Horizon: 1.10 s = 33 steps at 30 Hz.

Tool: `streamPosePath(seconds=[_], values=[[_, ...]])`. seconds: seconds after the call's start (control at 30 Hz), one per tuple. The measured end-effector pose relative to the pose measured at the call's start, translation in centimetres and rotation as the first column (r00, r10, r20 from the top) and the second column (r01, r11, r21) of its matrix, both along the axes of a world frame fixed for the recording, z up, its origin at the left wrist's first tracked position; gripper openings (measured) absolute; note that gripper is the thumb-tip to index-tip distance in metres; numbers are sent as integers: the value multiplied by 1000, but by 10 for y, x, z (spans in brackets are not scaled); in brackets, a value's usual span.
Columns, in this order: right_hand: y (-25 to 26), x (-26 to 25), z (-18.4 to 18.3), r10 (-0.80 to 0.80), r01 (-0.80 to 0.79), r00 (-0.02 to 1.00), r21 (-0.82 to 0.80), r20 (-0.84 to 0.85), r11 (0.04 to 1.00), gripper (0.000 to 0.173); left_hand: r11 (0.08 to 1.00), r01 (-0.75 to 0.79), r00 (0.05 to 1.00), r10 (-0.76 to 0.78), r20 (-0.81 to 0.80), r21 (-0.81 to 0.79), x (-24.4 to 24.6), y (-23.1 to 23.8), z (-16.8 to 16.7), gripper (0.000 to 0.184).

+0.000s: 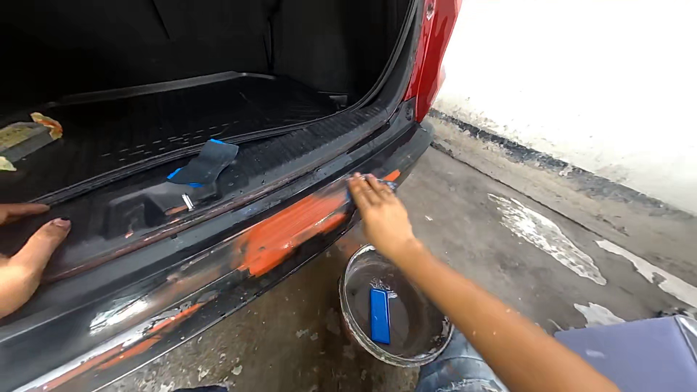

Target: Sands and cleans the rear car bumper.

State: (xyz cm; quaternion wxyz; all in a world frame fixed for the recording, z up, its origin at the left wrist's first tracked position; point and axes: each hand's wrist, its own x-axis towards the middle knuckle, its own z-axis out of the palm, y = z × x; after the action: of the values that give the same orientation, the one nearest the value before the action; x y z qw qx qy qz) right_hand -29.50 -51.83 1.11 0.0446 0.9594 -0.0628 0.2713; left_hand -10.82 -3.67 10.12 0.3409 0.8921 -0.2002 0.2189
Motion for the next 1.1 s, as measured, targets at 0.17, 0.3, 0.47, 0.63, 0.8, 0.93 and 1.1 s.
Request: streamPosePath(seconds=[0.17, 0.3, 0.47, 0.63, 0.8, 0.93, 1.1], values=[[-88, -9, 29, -239, 252, 965, 133, -106, 959, 65, 981, -46, 972, 0, 236, 189, 19, 21, -10, 59], [-77, -66, 5, -311, 289, 950, 452, -27, 844, 32, 843, -96, 886, -170, 432, 529, -26, -8, -6, 69], [-47, -88, -121, 114, 428, 800, 692, -590, 581, 24, 710, 116, 876, -403, 265, 695, -116, -128, -64, 84], [-24, -78, -253, 278, 647, 388, 474, -879, 597, 39, 743, 78, 927, -300, 226, 665, -140, -237, -85, 91], [-15, -92, -309, 179, 697, 224, 286, -958, 658, 53, 739, 134, 951, -284, 125, 661, -153, -305, -91, 94], [-30, -87, -275, 298, 638, 308, 428, -904, 640, 42, 653, 166, 919, -374, 124, 739, -158, -276, -98, 90], [-12, -68, -54, 519, 177, 772, 909, -367, 378, 20, 769, 42, 916, -284, 282, 638, -174, -190, -126, 83]])
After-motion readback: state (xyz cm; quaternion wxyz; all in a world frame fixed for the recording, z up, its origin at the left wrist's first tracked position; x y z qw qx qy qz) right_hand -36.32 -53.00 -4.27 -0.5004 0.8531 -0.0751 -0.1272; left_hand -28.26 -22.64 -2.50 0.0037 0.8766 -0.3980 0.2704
